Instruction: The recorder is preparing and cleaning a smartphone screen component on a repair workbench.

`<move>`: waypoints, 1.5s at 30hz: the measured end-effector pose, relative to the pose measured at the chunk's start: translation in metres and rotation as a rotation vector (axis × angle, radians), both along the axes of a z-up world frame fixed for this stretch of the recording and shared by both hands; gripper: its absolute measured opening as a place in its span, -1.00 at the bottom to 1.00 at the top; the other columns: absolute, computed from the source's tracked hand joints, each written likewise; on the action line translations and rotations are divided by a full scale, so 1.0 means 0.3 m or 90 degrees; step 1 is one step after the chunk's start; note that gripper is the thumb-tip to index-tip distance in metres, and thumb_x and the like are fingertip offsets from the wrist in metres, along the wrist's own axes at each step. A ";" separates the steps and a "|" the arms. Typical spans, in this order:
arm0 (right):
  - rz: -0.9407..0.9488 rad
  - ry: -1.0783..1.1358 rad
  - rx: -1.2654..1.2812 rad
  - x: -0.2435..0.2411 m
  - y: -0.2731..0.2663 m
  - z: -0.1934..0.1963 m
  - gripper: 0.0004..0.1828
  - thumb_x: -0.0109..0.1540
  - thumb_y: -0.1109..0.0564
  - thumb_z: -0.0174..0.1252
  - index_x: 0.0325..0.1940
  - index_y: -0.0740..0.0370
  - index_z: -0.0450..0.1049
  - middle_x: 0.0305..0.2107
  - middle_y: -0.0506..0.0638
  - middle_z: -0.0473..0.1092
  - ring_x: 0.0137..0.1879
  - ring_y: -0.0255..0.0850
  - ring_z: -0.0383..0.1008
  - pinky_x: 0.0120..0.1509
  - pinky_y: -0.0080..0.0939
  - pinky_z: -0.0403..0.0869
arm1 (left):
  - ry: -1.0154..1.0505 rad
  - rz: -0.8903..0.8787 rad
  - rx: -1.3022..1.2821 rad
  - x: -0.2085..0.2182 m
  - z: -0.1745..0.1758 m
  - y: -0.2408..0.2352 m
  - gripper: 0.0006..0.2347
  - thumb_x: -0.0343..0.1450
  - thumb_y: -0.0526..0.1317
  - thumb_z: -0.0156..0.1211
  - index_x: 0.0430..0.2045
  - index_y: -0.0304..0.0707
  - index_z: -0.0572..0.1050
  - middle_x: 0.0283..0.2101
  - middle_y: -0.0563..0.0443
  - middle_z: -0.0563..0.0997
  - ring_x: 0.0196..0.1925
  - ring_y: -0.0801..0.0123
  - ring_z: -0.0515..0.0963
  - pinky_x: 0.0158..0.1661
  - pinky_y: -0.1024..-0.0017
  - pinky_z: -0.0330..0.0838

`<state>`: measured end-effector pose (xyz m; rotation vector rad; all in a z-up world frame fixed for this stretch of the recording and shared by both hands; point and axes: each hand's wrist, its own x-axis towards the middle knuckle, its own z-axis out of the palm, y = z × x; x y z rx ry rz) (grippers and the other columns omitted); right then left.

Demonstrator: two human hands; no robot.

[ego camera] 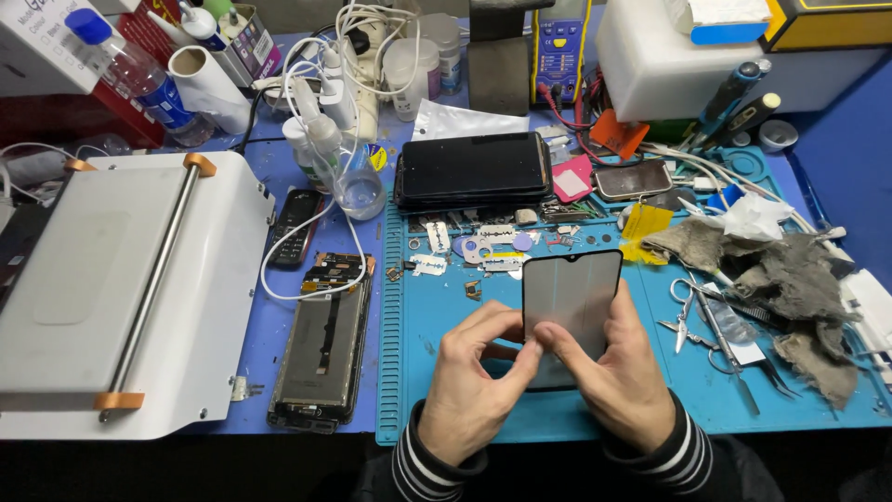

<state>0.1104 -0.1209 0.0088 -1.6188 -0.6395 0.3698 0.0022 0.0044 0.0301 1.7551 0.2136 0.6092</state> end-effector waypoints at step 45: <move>0.047 -0.024 -0.032 0.000 -0.037 0.028 -0.38 0.17 0.08 0.26 0.28 0.22 0.27 0.06 0.05 0.48 0.13 -0.21 0.53 0.24 -0.24 0.50 | -0.038 0.041 0.044 -0.010 0.011 -0.029 -0.95 0.43 -0.35 0.20 -0.35 -0.32 0.60 -0.36 0.05 0.55 -0.31 0.42 0.53 -0.23 0.52 0.44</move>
